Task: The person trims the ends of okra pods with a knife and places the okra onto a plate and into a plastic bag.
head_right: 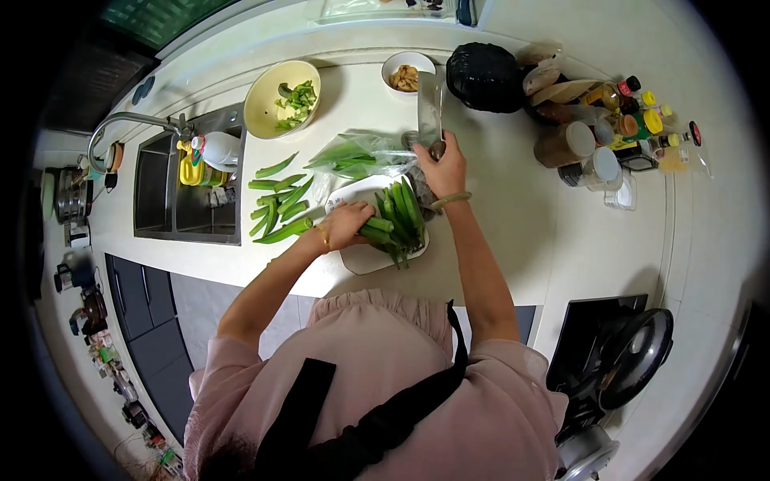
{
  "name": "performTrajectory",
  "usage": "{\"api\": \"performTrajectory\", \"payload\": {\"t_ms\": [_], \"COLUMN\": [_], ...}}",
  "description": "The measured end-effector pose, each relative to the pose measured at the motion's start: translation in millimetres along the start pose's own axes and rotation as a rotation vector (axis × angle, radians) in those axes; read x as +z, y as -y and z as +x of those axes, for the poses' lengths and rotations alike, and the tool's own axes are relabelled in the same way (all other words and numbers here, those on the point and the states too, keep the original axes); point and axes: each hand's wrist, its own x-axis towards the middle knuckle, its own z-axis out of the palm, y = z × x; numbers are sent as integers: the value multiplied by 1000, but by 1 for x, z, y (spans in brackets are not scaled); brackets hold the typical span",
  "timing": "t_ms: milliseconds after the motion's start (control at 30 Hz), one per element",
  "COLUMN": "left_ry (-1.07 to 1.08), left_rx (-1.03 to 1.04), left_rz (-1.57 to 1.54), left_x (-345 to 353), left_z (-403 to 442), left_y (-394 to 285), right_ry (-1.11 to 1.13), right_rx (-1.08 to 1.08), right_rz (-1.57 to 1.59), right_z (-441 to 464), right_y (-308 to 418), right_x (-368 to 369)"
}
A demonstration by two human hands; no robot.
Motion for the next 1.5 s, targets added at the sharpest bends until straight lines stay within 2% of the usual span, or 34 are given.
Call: {"api": "performTrajectory", "payload": {"t_ms": [33,100,133,200,267,367,433,467,533,600,667,733,767,800,967,1300,1500], "left_ry": [-1,-226,-243,-519,-602,-719,-657,-733,-728,-770,-702,-701,-632,-564,-606,-604,-612], "left_rx": [0,-95,-188,-128,-199,-284,-352,-287,-335,-361,-387,-319,-298,-278,-99,-89,14], "left_rz": [2,-347,-442,-534,-608,-750,-1045,-1118,-1242,-1264,-1233,-1220,-1199,-1178,-1184,-1237,-1230], "left_x": [0,-2,-6,-3,-19,-30,-57,-57,-72,-70,-71,-88,-96,-100,-94,-116,-120], "left_z": [-5,-16,-21,-29,-39,-44,-52,-52,-58,-62,-68,-77,-82,-85,-88,-69,-53], "left_y": [0,2,4,14,16,31,28,34,38,52,64,61,62,65,94,108,113], "right_ry": [-1,-124,-115,-213,-146,5,87,130,213,240,233,252,265,271,353,299,267], "right_rx": [-1,-123,-142,-283,-297,-451,-623,-700,-760,-796,-898,-939,-967,-975,-966,-933,-931], "right_rz": [1,-45,-38,-111,-39,-77,-113,-143,-156,-132,-125,-144,-163,-164,-148,-123,-235], "right_z": [-2,-4,-6,-10,-19,-32,-34,-35,-34,-32,-24,-17,-14,-11,-3,11,25], "right_y": [1,4,6,12,30,62,76,84,99,114,119,131,135,136,141,152,142], "right_x": [-2,-5,-7,-9,-9,6,23,30,47,64,80,90,94,98,114,133,136]}}
